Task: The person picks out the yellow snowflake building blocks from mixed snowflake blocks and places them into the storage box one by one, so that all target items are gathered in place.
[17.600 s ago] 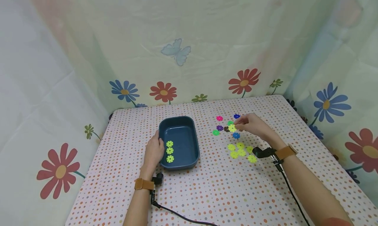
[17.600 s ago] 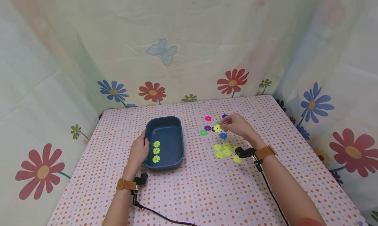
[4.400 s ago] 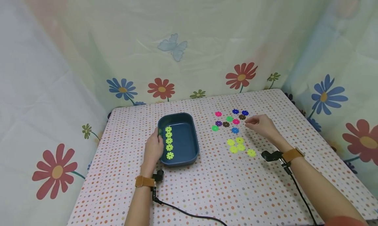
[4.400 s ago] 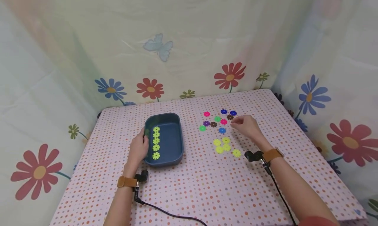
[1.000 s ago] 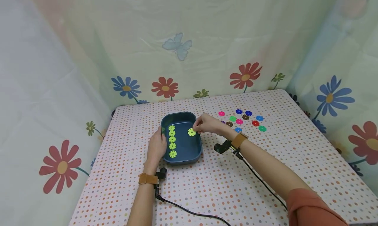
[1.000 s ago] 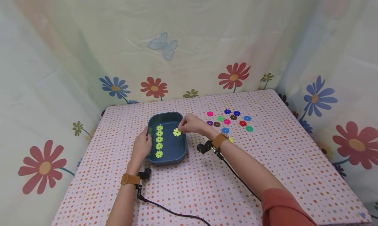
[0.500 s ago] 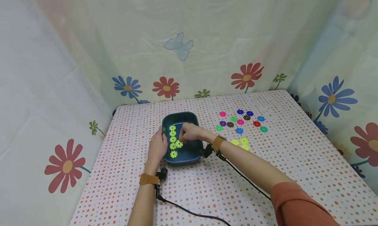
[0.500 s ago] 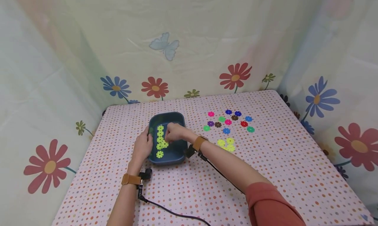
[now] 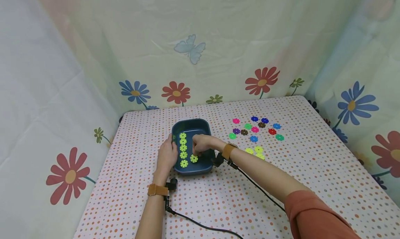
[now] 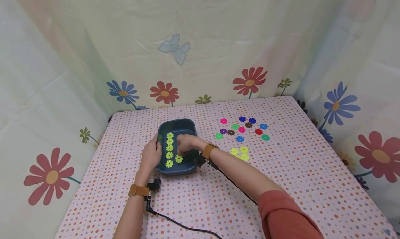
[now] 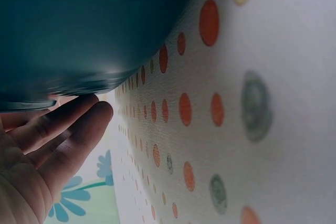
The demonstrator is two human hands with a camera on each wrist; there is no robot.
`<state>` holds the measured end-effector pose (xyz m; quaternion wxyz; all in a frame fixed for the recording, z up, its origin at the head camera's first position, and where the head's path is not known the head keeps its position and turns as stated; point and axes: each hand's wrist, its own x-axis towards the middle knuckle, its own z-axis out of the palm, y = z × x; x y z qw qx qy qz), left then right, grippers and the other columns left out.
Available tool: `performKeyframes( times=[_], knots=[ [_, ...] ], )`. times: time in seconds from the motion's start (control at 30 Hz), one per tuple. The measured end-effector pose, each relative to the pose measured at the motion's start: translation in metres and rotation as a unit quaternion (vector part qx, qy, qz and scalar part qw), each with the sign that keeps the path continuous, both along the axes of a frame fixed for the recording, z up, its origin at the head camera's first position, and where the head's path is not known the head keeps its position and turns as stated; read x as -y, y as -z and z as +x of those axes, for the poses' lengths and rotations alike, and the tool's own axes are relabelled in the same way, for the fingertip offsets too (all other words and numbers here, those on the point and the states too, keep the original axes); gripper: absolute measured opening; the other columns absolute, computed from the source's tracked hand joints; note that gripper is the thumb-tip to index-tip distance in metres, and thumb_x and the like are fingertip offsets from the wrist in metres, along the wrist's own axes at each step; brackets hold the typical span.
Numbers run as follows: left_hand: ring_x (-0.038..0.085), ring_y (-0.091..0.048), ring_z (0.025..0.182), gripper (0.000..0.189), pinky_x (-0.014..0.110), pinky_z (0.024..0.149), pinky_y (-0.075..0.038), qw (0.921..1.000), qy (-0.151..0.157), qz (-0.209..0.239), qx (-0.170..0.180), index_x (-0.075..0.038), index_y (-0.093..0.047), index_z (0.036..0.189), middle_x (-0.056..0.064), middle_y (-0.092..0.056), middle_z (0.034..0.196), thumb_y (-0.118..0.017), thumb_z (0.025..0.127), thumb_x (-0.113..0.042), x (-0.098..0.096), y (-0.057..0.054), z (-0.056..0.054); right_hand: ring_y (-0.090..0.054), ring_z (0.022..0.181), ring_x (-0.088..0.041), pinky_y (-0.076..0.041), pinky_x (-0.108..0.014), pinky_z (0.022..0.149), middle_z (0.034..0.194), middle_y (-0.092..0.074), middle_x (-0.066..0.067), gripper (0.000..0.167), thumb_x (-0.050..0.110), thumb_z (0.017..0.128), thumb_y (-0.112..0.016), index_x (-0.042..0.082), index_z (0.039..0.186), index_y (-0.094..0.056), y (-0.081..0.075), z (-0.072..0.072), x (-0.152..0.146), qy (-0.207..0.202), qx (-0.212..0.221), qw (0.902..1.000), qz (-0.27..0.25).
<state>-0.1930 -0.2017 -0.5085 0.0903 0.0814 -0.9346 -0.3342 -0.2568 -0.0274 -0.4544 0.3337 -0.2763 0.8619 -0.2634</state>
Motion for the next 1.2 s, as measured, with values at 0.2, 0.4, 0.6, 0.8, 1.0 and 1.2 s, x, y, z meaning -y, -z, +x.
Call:
performKeyframes(
  times=[0.2, 0.4, 0.6, 0.8, 1.0, 1.2],
  knots=[
    [0.036, -0.048, 0.137, 0.052, 0.05, 0.111, -0.042, 1.0, 0.0, 0.002, 0.004, 0.001, -0.035, 0.155, 0.023, -0.047, 0.151, -0.043, 0.108, -0.02, 0.001, -0.001, 0.0, -0.05, 0.057, -0.013, -0.04, -0.025, 0.057, 0.061, -0.057, -0.002, 0.024, -0.003, 0.09, -0.065, 0.003, 0.067, -0.066, 0.0, -0.002, 0.002, -0.01, 0.006, 0.9995, 0.03],
    [0.037, -0.046, 0.138, 0.051, 0.05, 0.112, -0.04, 1.0, -0.002, 0.003, 0.001, 0.0, -0.036, 0.155, 0.023, -0.047, 0.151, -0.043, 0.108, -0.019, 0.0, -0.002, 0.0, -0.055, 0.061, -0.015, -0.045, -0.028, 0.061, 0.065, -0.062, -0.004, 0.015, -0.002, 0.091, -0.067, -0.002, 0.076, -0.071, -0.004, -0.006, 0.004, -0.016, 0.007, 0.9995, 0.025],
    [0.037, -0.049, 0.136, 0.052, 0.051, 0.111, -0.042, 1.0, -0.004, 0.003, -0.001, 0.001, -0.036, 0.155, 0.023, -0.048, 0.15, -0.043, 0.108, -0.019, -0.001, -0.001, 0.0, -0.055, 0.06, -0.013, -0.046, -0.025, 0.06, 0.066, -0.063, -0.003, 0.013, 0.001, 0.091, -0.07, 0.0, 0.079, -0.072, -0.002, -0.01, 0.007, -0.024, 0.016, 0.9976, 0.063],
    [0.038, -0.05, 0.134, 0.052, 0.051, 0.109, -0.043, 1.0, -0.003, 0.001, -0.004, 0.001, -0.036, 0.155, 0.024, -0.049, 0.149, -0.042, 0.108, -0.019, -0.002, -0.001, -0.001, -0.054, 0.058, -0.011, -0.042, -0.022, 0.057, 0.065, -0.063, -0.002, 0.012, 0.004, 0.091, -0.071, 0.001, 0.079, -0.073, 0.002, -0.014, 0.009, -0.039, 0.026, 0.995, 0.088],
    [0.037, -0.049, 0.136, 0.052, 0.05, 0.111, -0.042, 1.0, 0.002, 0.003, -0.007, 0.002, -0.036, 0.155, 0.023, -0.048, 0.15, -0.042, 0.107, -0.018, -0.001, -0.001, 0.0, -0.053, 0.057, -0.012, -0.041, -0.025, 0.059, 0.064, -0.059, -0.002, 0.018, 0.002, 0.091, -0.07, 0.006, 0.074, -0.065, 0.005, -0.012, 0.012, -0.041, 0.044, 0.993, 0.101],
    [0.036, -0.049, 0.136, 0.051, 0.05, 0.111, -0.042, 1.0, 0.0, 0.006, -0.008, 0.002, -0.037, 0.154, 0.023, -0.048, 0.15, -0.042, 0.107, -0.017, -0.001, -0.001, 0.0, -0.054, 0.057, -0.011, -0.045, -0.026, 0.063, 0.063, -0.057, -0.001, 0.019, 0.001, 0.091, -0.067, 0.008, 0.074, -0.062, 0.008, -0.012, 0.016, -0.049, 0.045, 0.9906, 0.12]
  ],
)
